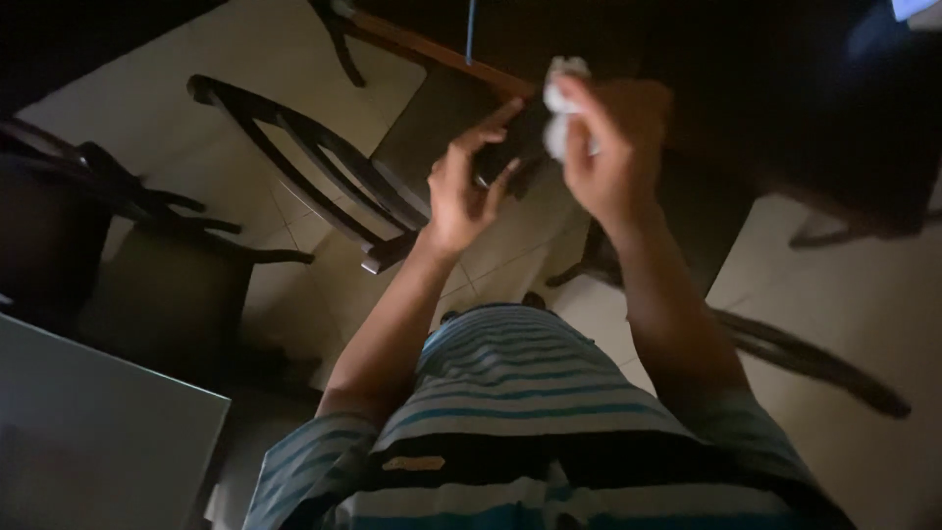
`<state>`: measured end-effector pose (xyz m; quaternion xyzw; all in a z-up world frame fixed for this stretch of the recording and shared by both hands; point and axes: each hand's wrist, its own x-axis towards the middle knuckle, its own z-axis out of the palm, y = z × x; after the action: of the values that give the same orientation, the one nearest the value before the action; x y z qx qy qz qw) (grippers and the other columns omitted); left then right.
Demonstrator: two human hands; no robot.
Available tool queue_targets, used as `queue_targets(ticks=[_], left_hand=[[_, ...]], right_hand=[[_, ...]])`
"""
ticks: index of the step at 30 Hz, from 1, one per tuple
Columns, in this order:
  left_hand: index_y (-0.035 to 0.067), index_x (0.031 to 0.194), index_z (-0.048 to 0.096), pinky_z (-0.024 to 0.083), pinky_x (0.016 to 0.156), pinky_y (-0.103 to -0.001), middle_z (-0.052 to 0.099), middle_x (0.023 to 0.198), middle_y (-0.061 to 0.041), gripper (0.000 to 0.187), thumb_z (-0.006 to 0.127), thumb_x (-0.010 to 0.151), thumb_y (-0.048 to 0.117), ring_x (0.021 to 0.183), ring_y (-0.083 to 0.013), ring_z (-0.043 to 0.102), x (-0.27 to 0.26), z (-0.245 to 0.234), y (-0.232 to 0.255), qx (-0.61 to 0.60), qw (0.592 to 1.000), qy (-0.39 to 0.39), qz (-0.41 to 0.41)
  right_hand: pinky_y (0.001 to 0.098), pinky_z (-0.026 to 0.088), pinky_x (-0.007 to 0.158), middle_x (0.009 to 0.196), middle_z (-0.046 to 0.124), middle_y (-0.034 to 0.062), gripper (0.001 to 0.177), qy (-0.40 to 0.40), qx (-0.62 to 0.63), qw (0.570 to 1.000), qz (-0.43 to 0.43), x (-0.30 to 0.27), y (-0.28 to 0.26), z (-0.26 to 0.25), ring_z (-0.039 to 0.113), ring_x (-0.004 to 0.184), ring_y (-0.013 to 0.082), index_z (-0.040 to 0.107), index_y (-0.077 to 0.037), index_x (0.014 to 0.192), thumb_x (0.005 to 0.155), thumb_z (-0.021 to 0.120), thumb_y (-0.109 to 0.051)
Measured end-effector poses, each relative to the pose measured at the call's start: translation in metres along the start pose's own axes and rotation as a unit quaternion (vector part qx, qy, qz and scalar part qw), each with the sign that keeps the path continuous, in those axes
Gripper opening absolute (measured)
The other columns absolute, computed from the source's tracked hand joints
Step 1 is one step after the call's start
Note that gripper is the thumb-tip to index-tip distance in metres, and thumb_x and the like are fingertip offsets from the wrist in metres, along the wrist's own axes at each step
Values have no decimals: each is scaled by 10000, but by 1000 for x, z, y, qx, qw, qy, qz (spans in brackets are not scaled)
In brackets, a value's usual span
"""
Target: Cleaning a remote control with a paper towel or wipe.
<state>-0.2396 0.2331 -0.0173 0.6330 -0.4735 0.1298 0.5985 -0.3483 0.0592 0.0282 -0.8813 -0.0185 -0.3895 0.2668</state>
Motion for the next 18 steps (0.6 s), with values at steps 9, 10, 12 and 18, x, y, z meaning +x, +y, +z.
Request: queue_targets(ticks=[9, 10, 12, 18], left_hand=[[59, 1278, 472, 576, 1091, -398, 582, 1456, -232, 492, 780, 906, -34, 1341, -369, 637, 12, 24, 10, 5, 999, 16, 46], [59, 1278, 472, 576, 1091, -398, 582, 1456, -232, 492, 780, 906, -34, 1341, -369, 637, 8, 24, 11, 9, 999, 18, 45], [63, 1297, 452, 585, 1089, -385, 591, 1464, -217, 468, 784, 973, 2, 1359, -352, 638, 4, 24, 7, -13, 999, 39, 31], [48, 1383, 490, 529, 1017, -314, 659, 1419, -166, 357, 671, 1075, 44, 1122, -239, 643, -10, 25, 34, -126, 980, 96, -120]], right_hand=[[499, 592, 876, 1028, 759, 127, 337, -113, -70, 984, -122, 6, -31, -23, 724, 933, 329, 712, -95, 1302, 983, 632, -22], [499, 592, 876, 1028, 759, 127, 337, -113, -66, 983, -125, 1, -19, -20, 724, 933, 329, 712, -95, 1302, 983, 632, -22], [499, 624, 944, 988, 757, 103, 415, -138, -167, 970, -108, -6, 8, -14, 754, 920, 279, 763, -189, 1346, 964, 656, -67], [384, 620, 1011, 1372, 710, 187, 359, -7, 16, 1000, 12, 28, 62, -36, 743, 1199, 269, 611, 11, 1484, 1126, 574, 4]])
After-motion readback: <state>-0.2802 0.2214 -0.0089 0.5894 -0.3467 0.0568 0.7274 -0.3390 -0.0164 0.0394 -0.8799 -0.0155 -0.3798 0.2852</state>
